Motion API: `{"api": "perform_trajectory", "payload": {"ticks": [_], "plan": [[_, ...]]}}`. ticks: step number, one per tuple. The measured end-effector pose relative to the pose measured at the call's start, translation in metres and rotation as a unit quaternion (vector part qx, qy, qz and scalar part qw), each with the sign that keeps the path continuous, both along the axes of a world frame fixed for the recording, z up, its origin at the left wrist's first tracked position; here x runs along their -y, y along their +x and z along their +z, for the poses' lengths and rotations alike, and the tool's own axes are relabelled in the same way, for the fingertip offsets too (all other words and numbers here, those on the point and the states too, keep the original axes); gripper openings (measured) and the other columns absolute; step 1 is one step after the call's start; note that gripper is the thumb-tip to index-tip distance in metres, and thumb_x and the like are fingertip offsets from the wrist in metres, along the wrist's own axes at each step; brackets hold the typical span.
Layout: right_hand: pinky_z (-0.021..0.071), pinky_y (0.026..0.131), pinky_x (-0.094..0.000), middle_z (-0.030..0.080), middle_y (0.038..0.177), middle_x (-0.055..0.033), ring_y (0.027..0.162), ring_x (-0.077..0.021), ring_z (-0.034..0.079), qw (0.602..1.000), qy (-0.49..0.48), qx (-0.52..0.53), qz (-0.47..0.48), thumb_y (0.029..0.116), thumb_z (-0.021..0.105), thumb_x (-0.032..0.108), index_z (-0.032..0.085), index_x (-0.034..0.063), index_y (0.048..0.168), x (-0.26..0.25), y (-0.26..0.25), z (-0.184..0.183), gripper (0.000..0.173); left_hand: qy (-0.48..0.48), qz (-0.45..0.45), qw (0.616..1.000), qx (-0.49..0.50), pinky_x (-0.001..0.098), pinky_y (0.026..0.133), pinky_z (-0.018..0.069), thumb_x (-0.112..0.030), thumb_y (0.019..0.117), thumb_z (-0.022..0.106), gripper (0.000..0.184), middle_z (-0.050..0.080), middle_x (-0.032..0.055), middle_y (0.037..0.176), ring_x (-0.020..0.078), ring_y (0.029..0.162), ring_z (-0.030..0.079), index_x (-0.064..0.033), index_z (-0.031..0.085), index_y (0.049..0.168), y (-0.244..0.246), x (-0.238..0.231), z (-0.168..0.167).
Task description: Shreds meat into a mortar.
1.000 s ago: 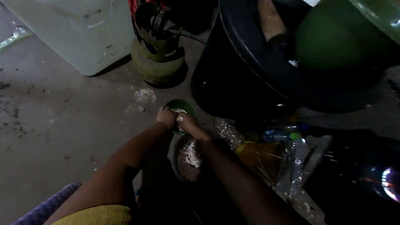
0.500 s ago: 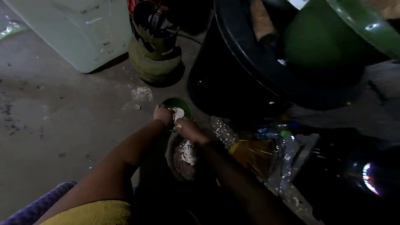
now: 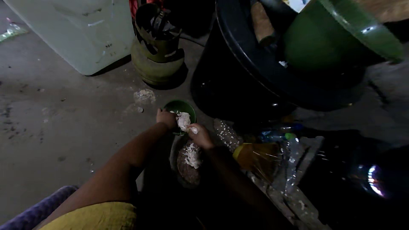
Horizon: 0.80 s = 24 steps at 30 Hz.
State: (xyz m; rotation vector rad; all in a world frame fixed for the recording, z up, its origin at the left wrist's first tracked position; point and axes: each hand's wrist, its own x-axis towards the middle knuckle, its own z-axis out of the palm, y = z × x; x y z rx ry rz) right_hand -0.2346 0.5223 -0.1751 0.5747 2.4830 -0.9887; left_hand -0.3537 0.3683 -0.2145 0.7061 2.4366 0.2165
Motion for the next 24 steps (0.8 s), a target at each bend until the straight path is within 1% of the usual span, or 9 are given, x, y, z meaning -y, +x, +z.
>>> {"api": "perform_trajectory", "payload": {"ticks": [2,8,10,11,13,15,18,20,24], "plan": [[0.0497,0.107,-0.0499,0.068,0.131,-0.0140,0.124,-0.0262,0.064,0.998,-0.020,-0.023,-0.061,0.1004,0.065,0.030,0.068,0.0134,0.132,0.000,0.011,-0.005,0.036,-0.003,0.005,1.000,0.005,0.0633,0.114,0.0294,-0.039,0.0933,0.065,0.039,0.069,0.0061,0.129,0.0334,0.135,0.051,-0.0309,0.068,0.131,0.000,-0.001,-0.001],[0.0557,0.096,-0.0362,0.072,0.116,-0.0170,0.106,-0.0182,0.069,0.971,-0.093,-0.146,-0.167,0.0990,0.064,0.015,0.068,-0.0011,0.124,0.008,0.034,-0.014,0.030,-0.001,0.012,1.000,0.013,0.0671,0.117,0.0218,-0.040,0.0948,0.063,0.039,0.067,0.0068,0.132,0.0341,0.138,0.048,-0.0308,0.066,0.133,-0.002,0.000,-0.005],[0.0576,0.089,-0.0330,0.074,0.106,-0.0182,0.096,-0.0169,0.071,0.955,-0.067,-0.240,-0.160,0.0951,0.061,0.007,0.071,-0.0066,0.114,0.010,0.042,-0.012,0.025,-0.012,0.016,1.000,0.011,0.0670,0.118,0.0211,-0.037,0.0938,0.065,0.041,0.066,0.0080,0.133,0.0344,0.138,0.048,-0.0260,0.067,0.133,-0.002,0.001,-0.005],[0.0579,0.086,-0.0324,0.074,0.103,-0.0173,0.093,-0.0160,0.071,0.952,-0.045,-0.259,-0.154,0.0943,0.061,0.007,0.072,-0.0062,0.111,0.009,0.045,-0.007,0.024,-0.018,0.018,1.000,0.011,0.0667,0.119,0.0205,-0.034,0.0931,0.068,0.042,0.065,0.0108,0.134,0.0357,0.138,0.048,-0.0193,0.066,0.133,-0.002,0.003,-0.001],[0.0554,0.095,-0.0360,0.073,0.114,-0.0147,0.105,-0.0176,0.069,0.981,-0.027,-0.146,-0.126,0.1001,0.058,0.012,0.070,0.0003,0.120,0.002,0.049,0.016,0.026,-0.020,0.022,1.000,0.005,0.0661,0.120,0.0213,-0.029,0.0942,0.068,0.039,0.065,0.0154,0.132,0.0371,0.135,0.050,-0.0098,0.068,0.128,0.000,0.004,0.001],[0.0524,0.102,-0.0396,0.069,0.126,-0.0162,0.116,-0.0209,0.066,0.993,-0.061,-0.038,-0.097,0.1043,0.056,0.016,0.064,0.0018,0.131,-0.010,0.051,0.015,0.031,-0.011,0.025,1.000,0.008,0.0653,0.120,0.0197,-0.031,0.0952,0.067,0.039,0.065,0.0144,0.132,0.0368,0.136,0.049,-0.0126,0.068,0.129,0.001,0.003,0.002],[0.0556,0.094,-0.0355,0.068,0.122,-0.0180,0.105,-0.0182,0.067,0.981,-0.144,-0.012,-0.129,0.1044,0.059,0.018,0.061,-0.0019,0.132,-0.010,0.050,-0.015,0.034,-0.006,0.020,1.000,0.007,0.0669,0.120,0.0185,-0.034,0.0946,0.067,0.041,0.065,0.0132,0.132,0.0371,0.137,0.048,-0.0176,0.066,0.132,0.000,0.003,0.002],[0.0558,0.087,-0.0378,0.068,0.118,-0.0166,0.096,-0.0193,0.067,0.977,-0.139,0.038,-0.155,0.1039,0.062,0.028,0.061,0.0030,0.134,0.005,0.041,-0.024,0.039,-0.008,0.018,1.000,0.008,0.0667,0.120,0.0190,-0.037,0.0934,0.068,0.043,0.066,0.0128,0.131,0.0365,0.136,0.050,-0.0174,0.066,0.132,0.000,0.006,0.000],[0.0494,0.105,-0.0502,0.065,0.131,-0.0192,0.122,-0.0295,0.062,0.974,-0.088,0.063,-0.201,0.0984,0.070,0.041,0.062,0.0034,0.134,0.044,0.025,-0.030,0.052,-0.014,0.012,1.000,0.007,0.0667,0.120,0.0192,-0.037,0.0948,0.066,0.040,0.066,0.0112,0.132,0.0351,0.137,0.049,-0.0174,0.068,0.129,0.000,0.005,0.001]]}}
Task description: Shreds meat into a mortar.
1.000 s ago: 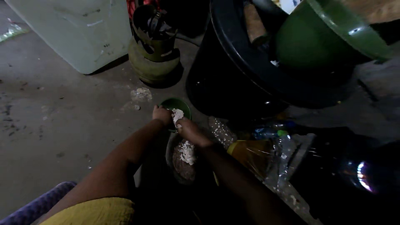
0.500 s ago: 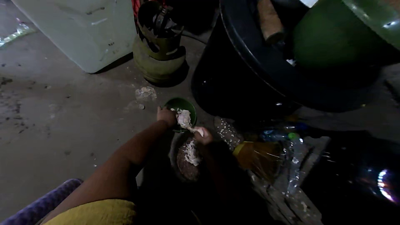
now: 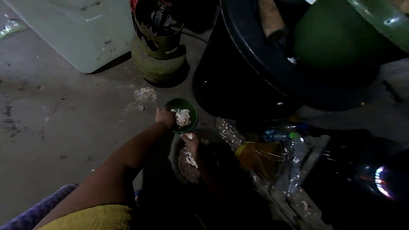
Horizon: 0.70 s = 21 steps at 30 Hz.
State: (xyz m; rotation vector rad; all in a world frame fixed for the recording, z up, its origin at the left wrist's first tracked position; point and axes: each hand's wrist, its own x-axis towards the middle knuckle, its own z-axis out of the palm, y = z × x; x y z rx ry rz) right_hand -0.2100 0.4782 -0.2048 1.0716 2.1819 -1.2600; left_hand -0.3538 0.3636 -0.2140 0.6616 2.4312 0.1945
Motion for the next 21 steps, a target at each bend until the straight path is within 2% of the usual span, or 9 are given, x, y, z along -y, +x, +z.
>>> {"api": "perform_trajectory", "payload": {"ticks": [3,6,7,9,11,15,18,21], "plan": [[0.0484,0.105,-0.0534,0.067,0.125,-0.0222,0.121,-0.0344,0.063,0.998,0.068,-0.014,0.001,0.1005,0.066,0.040,0.063,0.0005,0.131,0.019,-0.005,0.000,0.050,0.000,0.012,1.000,0.007,0.0674,0.119,0.0208,-0.037,0.0931,0.068,0.044,0.064,0.0137,0.135,0.0371,0.137,0.049,-0.0154,0.067,0.131,0.001,-0.002,0.002],[0.0490,0.105,-0.0498,0.069,0.124,-0.0202,0.119,-0.0321,0.065,0.996,0.084,-0.026,0.007,0.1051,0.060,0.027,0.067,0.0018,0.128,0.019,-0.003,0.002,0.035,-0.008,0.017,1.000,0.011,0.0671,0.119,0.0213,-0.043,0.0858,0.075,0.053,0.064,0.0146,0.133,0.0374,0.136,0.049,-0.0151,0.067,0.130,0.000,-0.003,0.004],[0.0497,0.105,-0.0487,0.069,0.124,-0.0193,0.119,-0.0305,0.065,0.996,0.080,-0.035,0.003,0.1050,0.060,0.026,0.067,0.0027,0.129,0.014,0.002,0.003,0.034,-0.008,0.016,1.000,0.010,0.0669,0.119,0.0213,-0.043,0.0861,0.074,0.053,0.064,0.0144,0.133,0.0370,0.136,0.050,-0.0153,0.067,0.131,0.000,-0.003,0.004],[0.0522,0.101,-0.0478,0.070,0.122,-0.0180,0.114,-0.0279,0.067,0.996,0.069,-0.060,-0.001,0.1047,0.059,0.027,0.067,0.0045,0.130,-0.002,0.017,0.010,0.035,0.002,0.014,1.000,0.012,0.0675,0.119,0.0203,-0.039,0.0930,0.068,0.047,0.063,0.0149,0.135,0.0376,0.137,0.048,-0.0159,0.066,0.133,-0.001,0.000,0.003],[0.0560,0.094,-0.0471,0.071,0.115,-0.0157,0.104,-0.0248,0.069,0.994,0.072,-0.081,0.014,0.1047,0.056,0.031,0.066,0.0064,0.129,-0.022,0.040,0.014,0.036,0.015,0.013,1.000,0.005,0.0672,0.118,0.0231,-0.037,0.0958,0.064,0.042,0.064,0.0153,0.134,0.0379,0.136,0.050,-0.0160,0.067,0.132,0.001,0.002,-0.001],[0.0543,0.095,-0.0428,0.066,0.120,-0.0206,0.106,-0.0254,0.065,0.998,-0.014,-0.042,-0.047,0.1038,0.062,0.021,0.062,-0.0031,0.131,-0.038,0.068,0.027,0.036,0.031,0.003,0.999,-0.003,0.0659,0.117,0.0261,-0.037,0.0980,0.062,0.040,0.066,0.0156,0.131,0.0382,0.135,0.051,-0.0148,0.067,0.131,0.005,0.006,-0.001],[0.0562,0.074,-0.0329,0.063,0.108,-0.0146,0.084,-0.0173,0.064,0.990,-0.119,-0.035,-0.071,0.1020,0.058,0.009,0.053,-0.0018,0.137,-0.050,0.085,0.012,0.037,0.060,0.019,0.998,-0.002,0.0633,0.116,0.0295,-0.031,0.0979,0.063,0.044,0.064,0.0172,0.133,0.0392,0.135,0.050,-0.0114,0.063,0.137,0.014,0.008,0.009],[0.0589,0.079,-0.0314,0.063,0.118,-0.0146,0.091,-0.0156,0.068,0.972,-0.212,-0.058,-0.083,0.1043,0.045,-0.002,0.046,-0.0031,0.143,-0.058,0.091,0.013,0.039,0.150,0.089,0.984,-0.026,0.0620,0.117,0.0277,-0.021,0.0974,0.064,0.056,0.055,0.0218,0.144,0.0416,0.140,0.044,-0.0067,0.049,0.149,0.040,0.014,0.024]]}}
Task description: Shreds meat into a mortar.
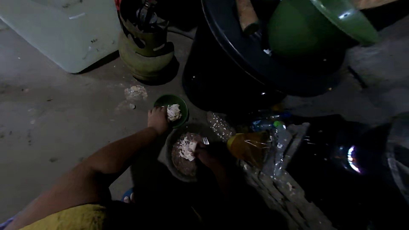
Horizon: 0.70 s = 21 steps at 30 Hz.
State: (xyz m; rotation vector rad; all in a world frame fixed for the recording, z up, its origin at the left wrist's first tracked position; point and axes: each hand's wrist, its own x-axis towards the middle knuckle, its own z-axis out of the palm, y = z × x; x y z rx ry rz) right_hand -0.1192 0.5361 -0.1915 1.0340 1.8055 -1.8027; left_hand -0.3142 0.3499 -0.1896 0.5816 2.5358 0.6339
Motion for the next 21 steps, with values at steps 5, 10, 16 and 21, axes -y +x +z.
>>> {"api": "perform_trajectory", "payload": {"ticks": [5,10,16,21], "plan": [[0.0601,0.088,-0.0325,0.065,0.120,-0.0196,0.097,-0.0183,0.070,1.000,-0.011,-0.011,-0.009,0.1074,0.044,0.003,0.049,-0.0082,0.142,0.004,0.002,0.031,0.036,0.094,0.012,0.995,0.039,0.0621,0.112,0.0349,-0.023,0.0972,0.063,0.052,0.049,0.0196,0.148,0.0409,0.140,0.043,-0.0164,0.053,0.148,0.072,-0.014,0.025],[0.0580,0.080,-0.0292,0.063,0.117,-0.0182,0.088,-0.0144,0.067,1.000,0.029,-0.007,-0.009,0.1071,0.051,0.007,0.050,-0.0078,0.139,0.010,0.003,0.041,0.035,0.130,-0.091,0.944,0.290,0.0470,0.110,0.0441,-0.031,0.1067,0.054,0.039,0.064,0.0153,0.134,0.0250,0.124,0.060,-0.0078,0.062,0.138,0.098,-0.031,0.034],[0.0564,0.073,-0.0285,0.066,0.107,-0.0167,0.078,-0.0127,0.065,0.994,0.105,-0.010,0.015,0.1055,0.058,0.014,0.056,-0.0073,0.131,0.011,0.010,0.047,0.033,0.131,-0.059,0.920,0.365,0.0390,0.088,0.0523,-0.022,0.1037,0.061,0.026,0.065,0.0132,0.107,0.0173,0.091,0.063,-0.0009,0.065,0.119,0.095,-0.036,0.032],[0.0523,0.067,-0.0246,0.066,0.096,-0.0101,0.071,-0.0080,0.060,0.990,0.114,-0.065,-0.053,0.1055,0.057,0.013,0.059,-0.0056,0.126,0.006,0.018,0.055,0.027,0.088,-0.030,0.940,0.327,0.0497,0.094,0.0505,-0.025,0.1048,0.057,0.031,0.067,0.0196,0.110,0.0277,0.100,0.065,0.0010,0.067,0.119,0.083,-0.037,0.028]]}}
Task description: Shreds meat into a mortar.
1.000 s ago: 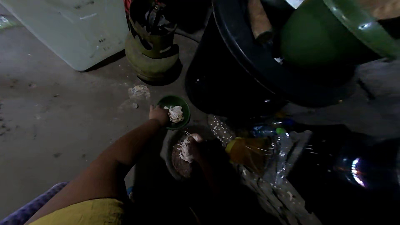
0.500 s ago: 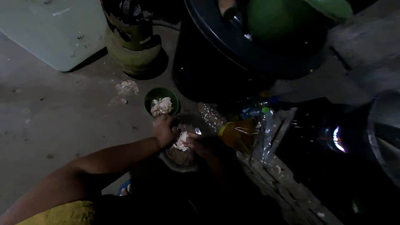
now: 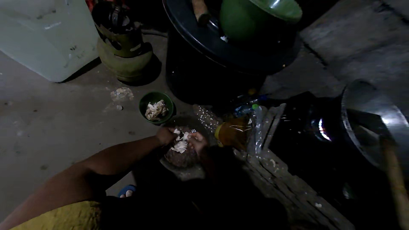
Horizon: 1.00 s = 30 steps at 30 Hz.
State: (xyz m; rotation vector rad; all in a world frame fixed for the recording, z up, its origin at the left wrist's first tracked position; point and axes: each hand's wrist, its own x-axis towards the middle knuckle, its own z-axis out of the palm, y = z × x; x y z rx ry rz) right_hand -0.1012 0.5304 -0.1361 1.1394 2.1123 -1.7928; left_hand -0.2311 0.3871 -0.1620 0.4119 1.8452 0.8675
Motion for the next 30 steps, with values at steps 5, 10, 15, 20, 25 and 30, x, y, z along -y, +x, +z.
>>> {"api": "perform_trajectory", "payload": {"ticks": [5,10,15,20,25,30], "plan": [[0.0522,0.068,-0.0231,0.064,0.098,-0.0074,0.072,-0.0067,0.059,0.996,-0.076,-0.033,0.037,0.1055,0.054,0.008,0.053,-0.0042,0.135,-0.010,0.005,0.011,0.032,-0.020,0.010,0.999,0.037,0.0467,0.095,0.0506,-0.032,0.1073,0.053,0.037,0.066,0.0178,0.114,0.0248,0.102,0.064,-0.0005,0.064,0.124,-0.003,0.001,0.003],[0.0515,0.069,-0.0267,0.064,0.103,-0.0126,0.074,-0.0102,0.059,0.997,0.014,0.066,0.043,0.1058,0.057,0.014,0.051,-0.0037,0.136,-0.004,-0.006,0.001,0.036,0.056,0.066,0.982,0.167,0.0317,0.075,0.0531,-0.020,0.1010,0.062,0.028,0.064,0.0078,0.100,0.0132,0.082,0.061,-0.0034,0.063,0.124,0.016,-0.012,0.013],[0.0527,0.078,-0.0312,0.065,0.115,-0.0167,0.084,-0.0143,0.061,0.992,0.028,0.088,0.083,0.1050,0.059,0.014,0.054,-0.0032,0.135,-0.001,-0.010,0.007,0.035,0.024,0.042,0.994,0.093,0.0417,0.090,0.0518,-0.024,0.1018,0.063,0.031,0.065,0.0142,0.111,0.0197,0.096,0.063,-0.0016,0.063,0.124,0.014,-0.009,0.019],[0.0497,0.066,-0.0225,0.061,0.092,-0.0072,0.069,-0.0052,0.055,0.997,-0.031,-0.020,0.065,0.1042,0.056,0.008,0.054,-0.0069,0.126,0.006,-0.005,0.017,0.026,-0.015,0.014,1.000,0.023,0.0463,0.085,0.0518,-0.026,0.1031,0.058,0.032,0.065,0.0175,0.103,0.0241,0.089,0.063,0.0020,0.064,0.119,0.004,-0.005,0.011],[0.0507,0.067,-0.0238,0.062,0.101,-0.0106,0.072,-0.0073,0.057,0.998,-0.020,-0.004,0.057,0.1061,0.052,0.008,0.053,-0.0048,0.135,-0.002,-0.007,0.007,0.032,0.044,0.077,0.989,0.121,0.0356,0.076,0.0550,-0.023,0.1026,0.060,0.029,0.065,0.0103,0.099,0.0155,0.081,0.063,-0.0025,0.063,0.123,0.007,-0.008,0.008],[0.0549,0.083,-0.0363,0.065,0.120,-0.0203,0.092,-0.0197,0.065,0.994,0.061,0.056,0.073,0.1063,0.054,0.015,0.052,-0.0036,0.138,0.001,-0.012,-0.001,0.037,0.069,0.084,0.981,0.158,0.0342,0.077,0.0551,-0.018,0.0995,0.065,0.029,0.065,0.0098,0.101,0.0146,0.083,0.063,-0.0029,0.062,0.124,0.011,-0.010,0.013]]}}
